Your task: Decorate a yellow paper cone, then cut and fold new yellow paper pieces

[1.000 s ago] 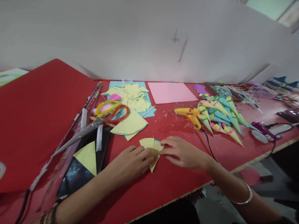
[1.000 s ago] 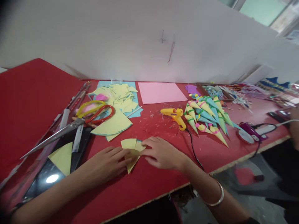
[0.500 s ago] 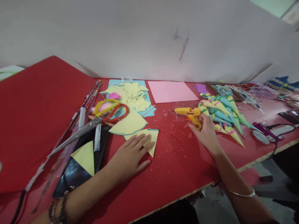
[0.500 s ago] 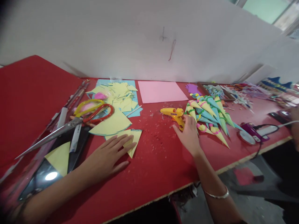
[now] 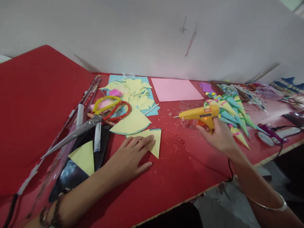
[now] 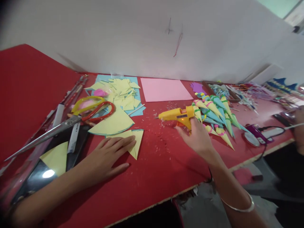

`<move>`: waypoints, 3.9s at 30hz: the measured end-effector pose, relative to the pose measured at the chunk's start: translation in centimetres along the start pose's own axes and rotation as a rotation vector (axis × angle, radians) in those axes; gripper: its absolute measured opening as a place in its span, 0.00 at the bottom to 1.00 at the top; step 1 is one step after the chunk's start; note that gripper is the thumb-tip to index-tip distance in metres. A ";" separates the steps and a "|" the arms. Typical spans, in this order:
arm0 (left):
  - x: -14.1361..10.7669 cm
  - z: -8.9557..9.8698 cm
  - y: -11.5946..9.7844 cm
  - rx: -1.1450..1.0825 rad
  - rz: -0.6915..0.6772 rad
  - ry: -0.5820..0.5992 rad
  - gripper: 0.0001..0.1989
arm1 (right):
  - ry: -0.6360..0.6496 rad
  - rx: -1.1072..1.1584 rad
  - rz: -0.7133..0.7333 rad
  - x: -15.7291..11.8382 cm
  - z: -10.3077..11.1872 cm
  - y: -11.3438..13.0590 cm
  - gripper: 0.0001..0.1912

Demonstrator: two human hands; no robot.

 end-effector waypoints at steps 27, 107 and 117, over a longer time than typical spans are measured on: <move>-0.2 -0.5 0.1 -0.027 0.012 -0.033 0.27 | 0.261 -0.072 0.387 -2.3 -0.8 4.3 0.12; -0.1 -0.4 0.1 -0.031 0.026 -0.015 0.30 | 0.281 -0.281 0.179 1.9 -1.7 3.7 0.07; -0.1 -0.4 0.0 -0.042 0.029 -0.012 0.30 | 0.230 -0.272 0.184 2.1 -1.9 3.5 0.07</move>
Point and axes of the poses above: each hand's wrist, its own x-axis towards the middle knuckle, its own z-axis out of the back of the hand, y = z × x, the point moved 1 cm from there along x, towards the middle knuckle, and after that the axes turned 2 degrees about x, right-handed, at the moved point
